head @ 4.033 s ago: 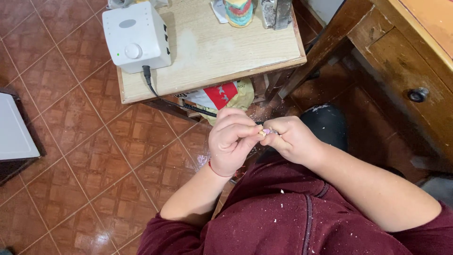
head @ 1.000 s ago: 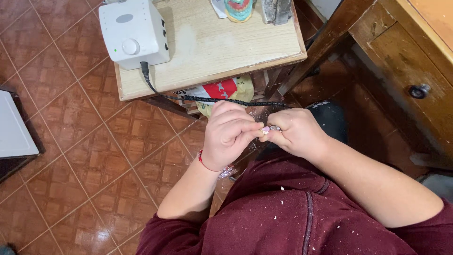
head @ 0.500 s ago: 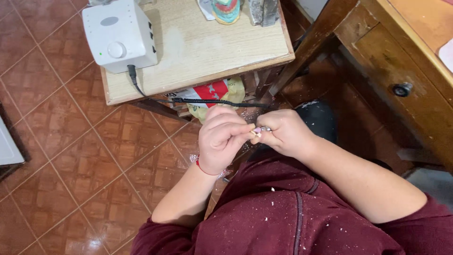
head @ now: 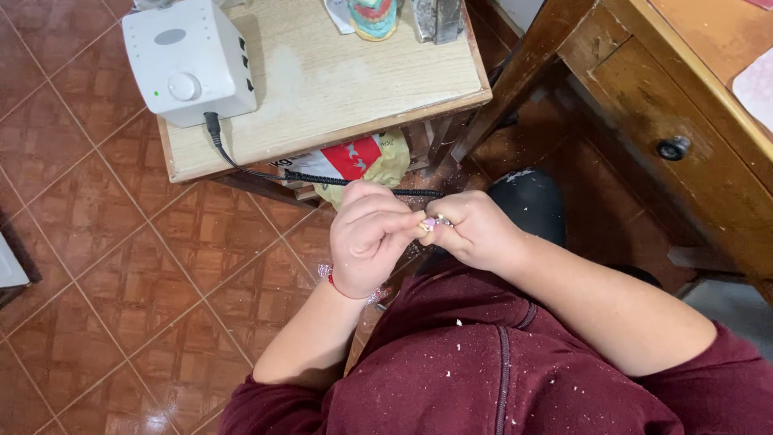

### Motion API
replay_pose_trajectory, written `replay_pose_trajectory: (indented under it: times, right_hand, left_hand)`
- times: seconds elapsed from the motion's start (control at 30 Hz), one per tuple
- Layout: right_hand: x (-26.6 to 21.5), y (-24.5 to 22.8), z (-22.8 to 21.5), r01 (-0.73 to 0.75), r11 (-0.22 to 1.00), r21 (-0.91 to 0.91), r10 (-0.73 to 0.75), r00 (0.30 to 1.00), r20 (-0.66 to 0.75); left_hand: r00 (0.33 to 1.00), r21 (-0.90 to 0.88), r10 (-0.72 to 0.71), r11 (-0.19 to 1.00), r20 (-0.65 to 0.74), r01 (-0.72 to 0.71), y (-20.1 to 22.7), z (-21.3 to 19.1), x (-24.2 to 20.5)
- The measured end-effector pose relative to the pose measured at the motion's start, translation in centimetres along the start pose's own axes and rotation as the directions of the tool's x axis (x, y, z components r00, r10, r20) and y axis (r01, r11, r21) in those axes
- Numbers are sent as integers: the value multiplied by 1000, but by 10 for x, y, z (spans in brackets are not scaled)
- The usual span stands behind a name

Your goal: The person works on a dental model, using a metal tool to adjust and place small pink and white pieces onto the mold. They repeatedly pick up the model, manipulate the pieces with the tool, and place the model back on the table.

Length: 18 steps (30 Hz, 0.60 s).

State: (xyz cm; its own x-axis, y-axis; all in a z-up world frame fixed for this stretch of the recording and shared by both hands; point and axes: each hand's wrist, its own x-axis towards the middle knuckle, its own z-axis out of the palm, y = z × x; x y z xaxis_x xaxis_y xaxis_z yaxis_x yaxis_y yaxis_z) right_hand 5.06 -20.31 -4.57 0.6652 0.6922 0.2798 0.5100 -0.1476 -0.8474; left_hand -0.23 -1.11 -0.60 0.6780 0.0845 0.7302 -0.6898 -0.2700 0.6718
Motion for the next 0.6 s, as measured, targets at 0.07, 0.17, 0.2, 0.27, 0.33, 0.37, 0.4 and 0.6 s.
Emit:
replay_pose_trajectory:
  times: [0.07,0.17,0.2,0.27,0.33,0.37,0.4,0.6]
  right_hand:
    - [-1,3,0,0,1000,-9,0,1000,2]
    - [-1,2,-1,4,1000,-26,-4,1000,-3]
    - [0,1,-2,8,999,-34,-8,1000,-10]
    - [1,0,-2,12,999,-44,-12,1000,-10]
    - [2,-2,-3,14,998,-56,-14,1000,-11]
    - [2,-2,-3,17,998,-63,-18,1000,-11]
    - [2,-3,-4,19,997,-71,-20,1000,-12]
    - [4,-3,-4,43,991,-125,-47,998,-37]
  left_hand:
    - [1000,4,4,1000,-5,-4,1,1,0]
    - [1000,10,9,1000,-15,-9,1,1,0]
    - [1000,14,10,1000,-18,-10,2,1,-1]
    - [1000,22,17,1000,-18,-16,1,1,0]
    - [1000,28,23,999,-16,-22,1,1,0]
    - [1000,23,18,1000,-22,-17,1,1,0]
    - [1000,17,13,1000,-28,-13,1,2,-1]
    - [999,22,2,1000,-32,-1,1,3,-1]
